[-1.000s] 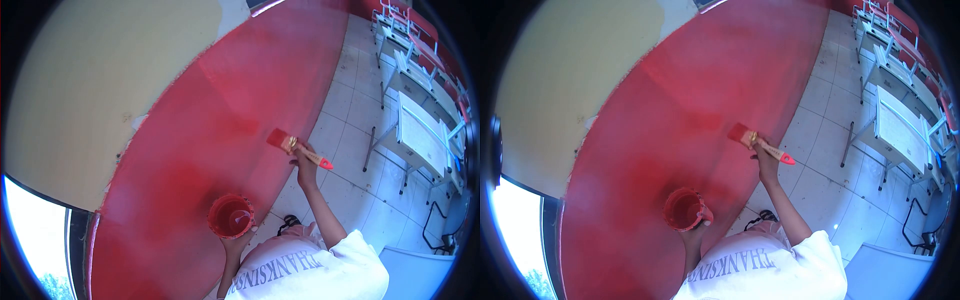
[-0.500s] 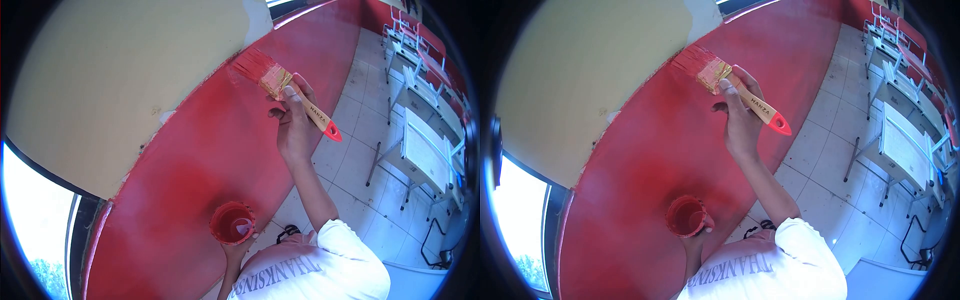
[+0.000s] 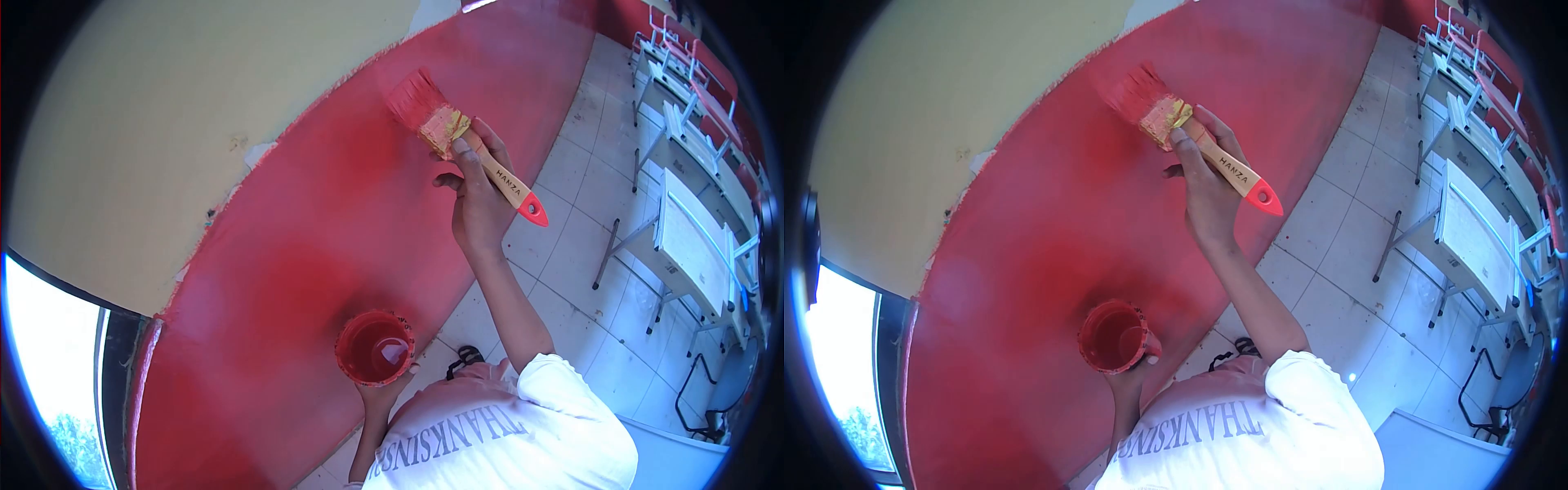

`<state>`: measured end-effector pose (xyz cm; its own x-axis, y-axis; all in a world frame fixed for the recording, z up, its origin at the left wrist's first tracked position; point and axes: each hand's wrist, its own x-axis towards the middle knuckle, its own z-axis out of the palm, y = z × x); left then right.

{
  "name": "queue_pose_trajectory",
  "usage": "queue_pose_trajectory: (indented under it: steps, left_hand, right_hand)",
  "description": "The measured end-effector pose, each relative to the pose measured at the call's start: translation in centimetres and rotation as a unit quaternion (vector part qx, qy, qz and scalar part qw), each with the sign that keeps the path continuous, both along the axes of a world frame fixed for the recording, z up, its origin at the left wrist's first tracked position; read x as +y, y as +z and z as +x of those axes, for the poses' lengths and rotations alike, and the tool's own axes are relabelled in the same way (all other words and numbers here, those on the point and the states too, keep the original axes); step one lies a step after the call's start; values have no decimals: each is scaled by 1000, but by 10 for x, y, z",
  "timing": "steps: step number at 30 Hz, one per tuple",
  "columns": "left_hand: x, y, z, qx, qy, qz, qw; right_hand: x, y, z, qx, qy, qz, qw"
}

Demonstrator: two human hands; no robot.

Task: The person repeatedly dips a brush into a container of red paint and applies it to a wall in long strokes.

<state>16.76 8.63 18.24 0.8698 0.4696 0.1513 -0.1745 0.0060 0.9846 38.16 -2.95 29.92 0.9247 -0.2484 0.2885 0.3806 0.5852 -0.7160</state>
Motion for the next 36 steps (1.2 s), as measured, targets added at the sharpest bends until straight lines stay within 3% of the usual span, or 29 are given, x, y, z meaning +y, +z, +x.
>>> queue_pose_trajectory:
  steps: [3,6,12,16,19,26,31,36]
  left_hand:
    - [0,-6,1,-19,21,13,1000]
    - [1,-2,-2,-7,-33,11,999]
    - [11,-20,-5,-12,-63,140,988]
    - [12,-22,-9,39,-84,58,994]
    - [6,-8,-6,13,-77,78,994]
    - [3,2,-7,68,-41,57,995]
    - [8,-5,-9,13,-79,67,995]
    - [4,-3,-9,0,-70,57,996]
  right_hand:
    - [-3,-23,-1,26,9,-2,1000]
    - [-3,-44,-6,58,11,-12,998]
    - [-4,-87,-13,118,19,-33,992]
    - [-2,-115,-16,139,22,-37,989]
    - [-2,-139,-18,152,24,-46,987]
    - [-1,-187,-22,187,-5,-44,981]
    - [-3,-247,-26,220,0,-88,972]
    - [-21,-255,-41,252,-7,-94,963]
